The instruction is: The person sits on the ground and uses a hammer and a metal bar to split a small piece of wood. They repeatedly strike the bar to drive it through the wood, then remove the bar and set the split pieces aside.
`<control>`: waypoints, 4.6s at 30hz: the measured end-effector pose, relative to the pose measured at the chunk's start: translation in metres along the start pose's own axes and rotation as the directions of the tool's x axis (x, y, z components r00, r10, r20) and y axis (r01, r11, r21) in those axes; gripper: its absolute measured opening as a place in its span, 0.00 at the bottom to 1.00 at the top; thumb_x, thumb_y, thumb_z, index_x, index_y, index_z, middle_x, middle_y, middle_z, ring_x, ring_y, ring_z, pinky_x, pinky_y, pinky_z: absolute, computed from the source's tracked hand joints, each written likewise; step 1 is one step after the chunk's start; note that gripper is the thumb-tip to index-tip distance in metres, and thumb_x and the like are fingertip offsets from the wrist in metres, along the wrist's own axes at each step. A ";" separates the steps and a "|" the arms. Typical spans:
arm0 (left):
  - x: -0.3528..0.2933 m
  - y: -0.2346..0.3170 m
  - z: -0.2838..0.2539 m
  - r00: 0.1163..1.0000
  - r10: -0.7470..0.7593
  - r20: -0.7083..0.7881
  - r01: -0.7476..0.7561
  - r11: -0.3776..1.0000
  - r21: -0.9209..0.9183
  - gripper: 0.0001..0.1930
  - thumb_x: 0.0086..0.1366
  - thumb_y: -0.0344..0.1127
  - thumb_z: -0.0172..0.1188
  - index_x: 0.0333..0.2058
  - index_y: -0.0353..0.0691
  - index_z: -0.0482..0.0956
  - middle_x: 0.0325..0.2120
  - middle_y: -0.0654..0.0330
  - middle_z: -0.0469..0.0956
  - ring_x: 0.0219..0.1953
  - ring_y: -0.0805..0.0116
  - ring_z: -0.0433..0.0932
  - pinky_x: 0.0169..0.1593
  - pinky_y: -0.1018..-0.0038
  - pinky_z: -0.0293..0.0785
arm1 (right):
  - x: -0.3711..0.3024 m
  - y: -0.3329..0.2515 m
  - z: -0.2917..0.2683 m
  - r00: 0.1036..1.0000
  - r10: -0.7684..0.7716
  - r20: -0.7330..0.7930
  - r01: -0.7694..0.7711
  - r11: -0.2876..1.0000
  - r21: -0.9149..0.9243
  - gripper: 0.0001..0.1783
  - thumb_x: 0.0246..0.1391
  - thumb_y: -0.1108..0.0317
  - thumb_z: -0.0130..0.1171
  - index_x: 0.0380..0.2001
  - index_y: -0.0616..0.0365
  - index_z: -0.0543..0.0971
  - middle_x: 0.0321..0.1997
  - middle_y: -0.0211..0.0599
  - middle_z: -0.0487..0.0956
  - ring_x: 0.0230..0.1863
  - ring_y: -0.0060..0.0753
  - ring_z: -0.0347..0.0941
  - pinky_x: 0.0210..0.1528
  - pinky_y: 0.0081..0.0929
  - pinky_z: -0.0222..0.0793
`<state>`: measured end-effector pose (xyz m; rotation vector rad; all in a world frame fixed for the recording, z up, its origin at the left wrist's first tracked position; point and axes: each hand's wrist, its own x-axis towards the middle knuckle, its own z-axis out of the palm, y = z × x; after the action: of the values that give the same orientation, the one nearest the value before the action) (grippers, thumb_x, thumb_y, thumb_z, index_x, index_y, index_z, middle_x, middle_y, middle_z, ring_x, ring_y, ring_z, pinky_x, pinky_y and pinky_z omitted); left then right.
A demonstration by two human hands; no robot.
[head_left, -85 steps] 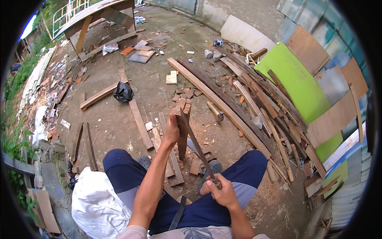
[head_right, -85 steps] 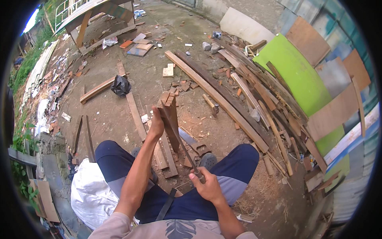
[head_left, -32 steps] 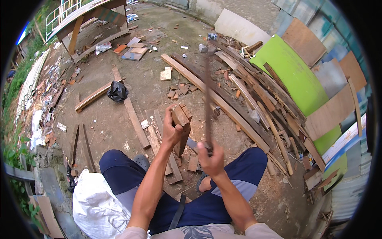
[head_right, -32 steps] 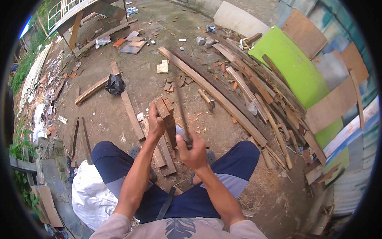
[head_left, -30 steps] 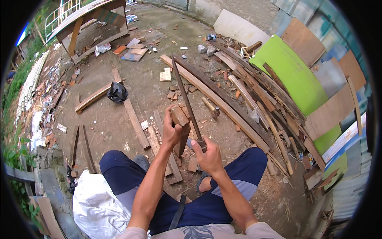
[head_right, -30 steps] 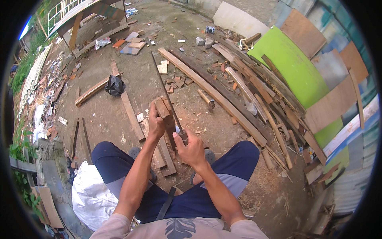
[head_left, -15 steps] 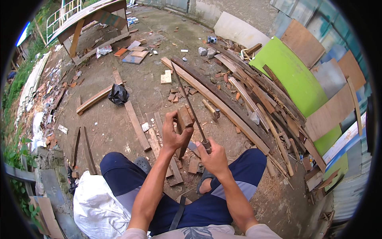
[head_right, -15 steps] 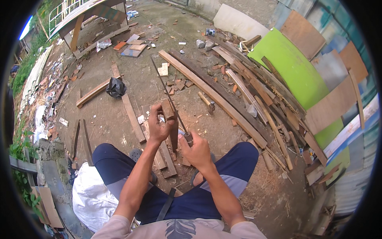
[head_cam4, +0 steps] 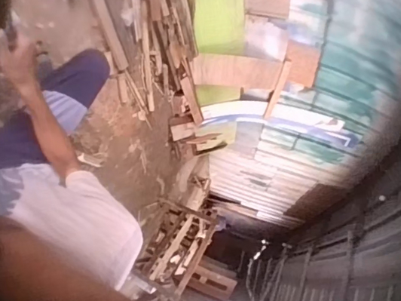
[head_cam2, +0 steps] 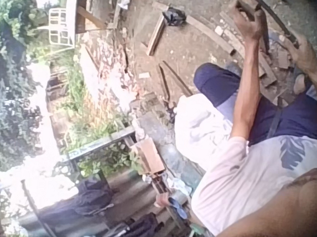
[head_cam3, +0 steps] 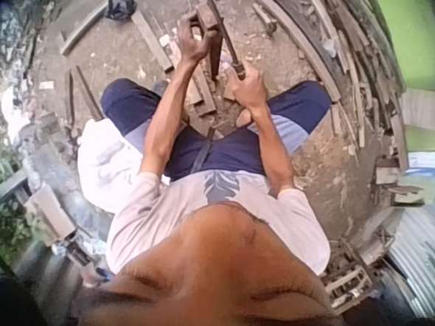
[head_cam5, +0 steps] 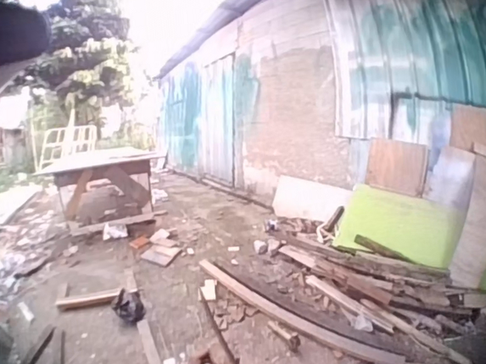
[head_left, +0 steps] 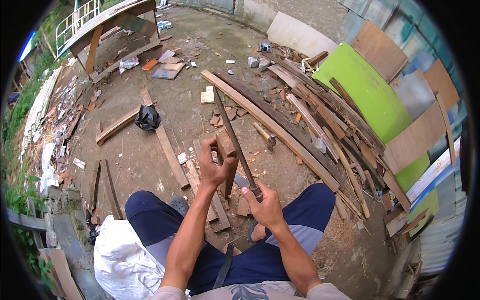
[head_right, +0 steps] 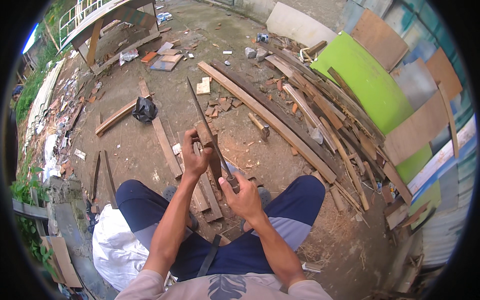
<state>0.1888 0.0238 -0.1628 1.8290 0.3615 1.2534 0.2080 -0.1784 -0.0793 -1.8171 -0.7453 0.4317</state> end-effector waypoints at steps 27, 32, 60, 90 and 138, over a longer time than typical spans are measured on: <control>0.001 0.001 -0.012 0.994 -0.098 0.049 0.103 0.989 -0.104 0.36 0.59 0.59 0.70 0.53 0.33 0.72 0.44 0.53 0.76 0.47 0.61 0.78 0.52 0.65 0.75 | -0.021 0.005 -0.019 0.994 0.085 0.075 -0.080 0.995 -0.066 0.18 0.62 0.56 0.63 0.32 0.64 0.79 0.18 0.28 0.69 0.23 0.20 0.63 0.26 0.27 0.60; 0.005 0.004 -0.019 0.983 -0.163 0.080 0.174 0.971 -0.162 0.35 0.61 0.55 0.71 0.55 0.33 0.71 0.47 0.52 0.76 0.51 0.60 0.79 0.56 0.64 0.76 | -0.047 0.011 -0.037 0.971 0.198 0.130 -0.173 0.967 -0.185 0.22 0.61 0.53 0.63 0.37 0.66 0.80 0.24 0.52 0.81 0.26 0.48 0.81 0.31 0.35 0.72; 0.015 0.022 -0.042 0.952 -0.161 0.259 0.193 0.976 -0.104 0.38 0.56 0.38 0.76 0.61 0.33 0.67 0.51 0.47 0.77 0.52 0.59 0.80 0.58 0.64 0.76 | -0.083 -0.041 -0.101 0.906 0.383 0.177 -0.265 0.843 -0.469 0.22 0.62 0.53 0.61 0.31 0.66 0.78 0.20 0.53 0.76 0.26 0.58 0.77 0.29 0.42 0.70; 0.015 0.040 -0.012 0.982 -0.160 0.097 0.152 0.985 0.085 0.39 0.53 0.51 0.78 0.53 0.29 0.71 0.44 0.45 0.79 0.46 0.54 0.82 0.52 0.63 0.79 | -0.107 0.001 -0.049 0.748 0.601 0.282 -0.651 0.747 0.135 0.28 0.65 0.49 0.61 0.47 0.69 0.75 0.19 0.31 0.73 0.15 0.20 0.68 0.16 0.23 0.64; 0.009 0.015 -0.011 0.812 -0.341 0.473 0.545 0.733 -0.408 0.43 0.66 0.80 0.34 0.43 0.39 0.72 0.30 0.63 0.75 0.30 0.73 0.76 0.34 0.76 0.73 | -0.146 -0.010 -0.079 0.717 0.621 0.318 -0.630 0.772 -0.087 0.24 0.55 0.49 0.72 0.30 0.61 0.77 0.14 0.25 0.71 0.14 0.17 0.66 0.17 0.22 0.59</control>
<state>0.1798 0.0268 -0.1440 1.3351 0.2026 0.5609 0.1457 -0.3297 -0.0499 -1.9668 -0.3022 1.2183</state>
